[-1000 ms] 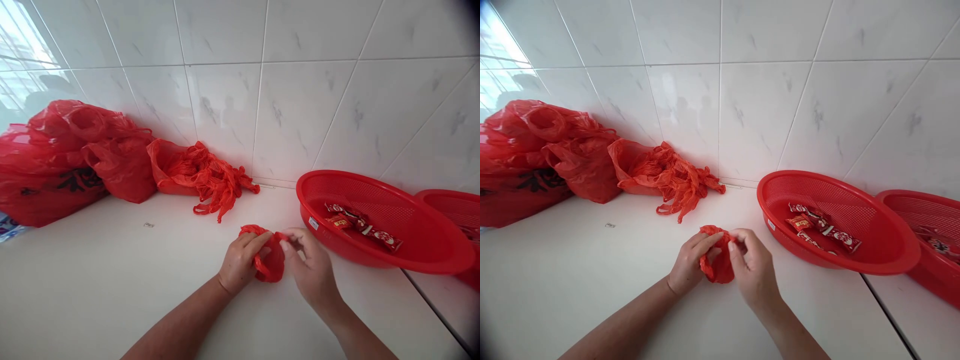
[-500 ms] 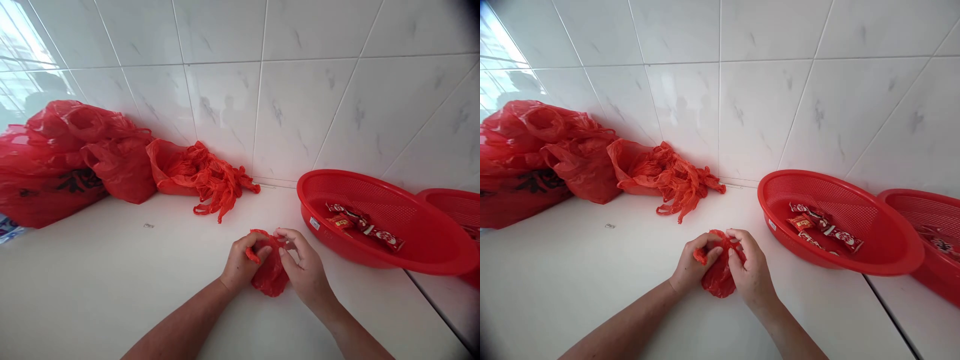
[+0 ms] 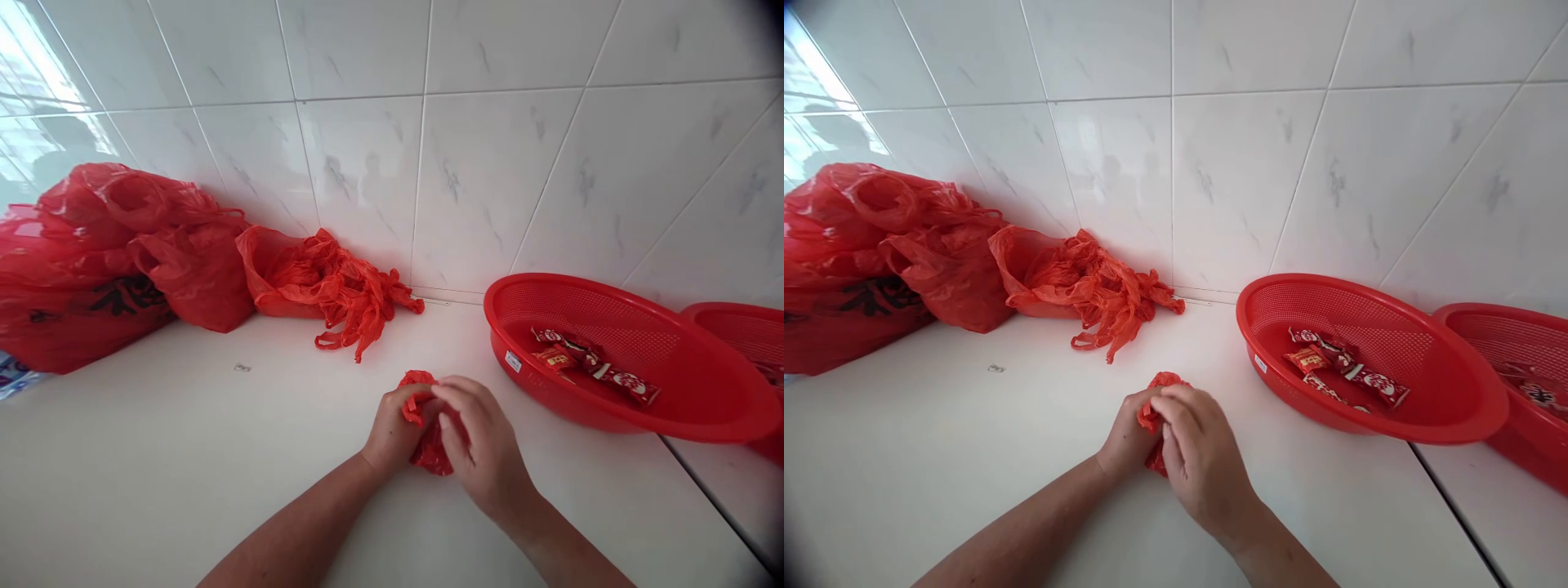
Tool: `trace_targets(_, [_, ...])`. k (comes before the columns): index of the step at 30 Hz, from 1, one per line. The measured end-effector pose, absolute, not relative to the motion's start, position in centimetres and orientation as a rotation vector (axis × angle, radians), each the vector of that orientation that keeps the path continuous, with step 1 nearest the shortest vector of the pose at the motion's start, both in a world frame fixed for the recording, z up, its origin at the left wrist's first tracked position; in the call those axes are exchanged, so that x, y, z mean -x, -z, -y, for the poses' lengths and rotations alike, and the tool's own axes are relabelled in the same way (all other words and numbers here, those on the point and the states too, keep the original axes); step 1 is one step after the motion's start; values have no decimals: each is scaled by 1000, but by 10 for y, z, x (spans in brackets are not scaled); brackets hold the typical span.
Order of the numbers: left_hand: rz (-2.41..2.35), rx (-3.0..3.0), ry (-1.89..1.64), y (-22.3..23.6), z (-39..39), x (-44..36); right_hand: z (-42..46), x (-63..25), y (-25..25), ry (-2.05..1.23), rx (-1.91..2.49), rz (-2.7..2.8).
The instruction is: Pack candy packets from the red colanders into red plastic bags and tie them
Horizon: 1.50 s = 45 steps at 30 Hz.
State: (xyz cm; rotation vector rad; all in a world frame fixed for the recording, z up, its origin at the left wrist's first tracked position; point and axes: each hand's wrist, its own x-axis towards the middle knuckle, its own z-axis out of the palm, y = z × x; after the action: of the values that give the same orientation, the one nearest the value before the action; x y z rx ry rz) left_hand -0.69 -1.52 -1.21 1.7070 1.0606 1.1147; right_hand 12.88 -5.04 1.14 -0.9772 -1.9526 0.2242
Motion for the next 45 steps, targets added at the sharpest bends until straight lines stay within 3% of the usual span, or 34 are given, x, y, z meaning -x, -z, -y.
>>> trace_targets(3, [-1067,-1571,-1166,10,13,6,38,-139,-6,-248,1255,1805])
trace_targets(6, [-1034,-1511,-1217,8,12,5,29,-146,2,-546,1428,1731])
trace_targets(10, [-1007,-1521,-1228,10,12,6,25,-148,7,-839,1396,1649])
trace_targets(27, [-1256,-1970,-875,7,7,6,13,-160,26,-1292,1266,937])
trace_targets(35, [-1249,-1824,-878,11,6,2,23,-151,2,-1102,1348,1228])
trace_targets(40, [-771,-1349,-875,18,-3,17,27,-147,-1,-1203,1258,1338])
trace_targets(45, [-537,-877,-1008,13,-8,25,31,-146,0,-938,1261,1684])
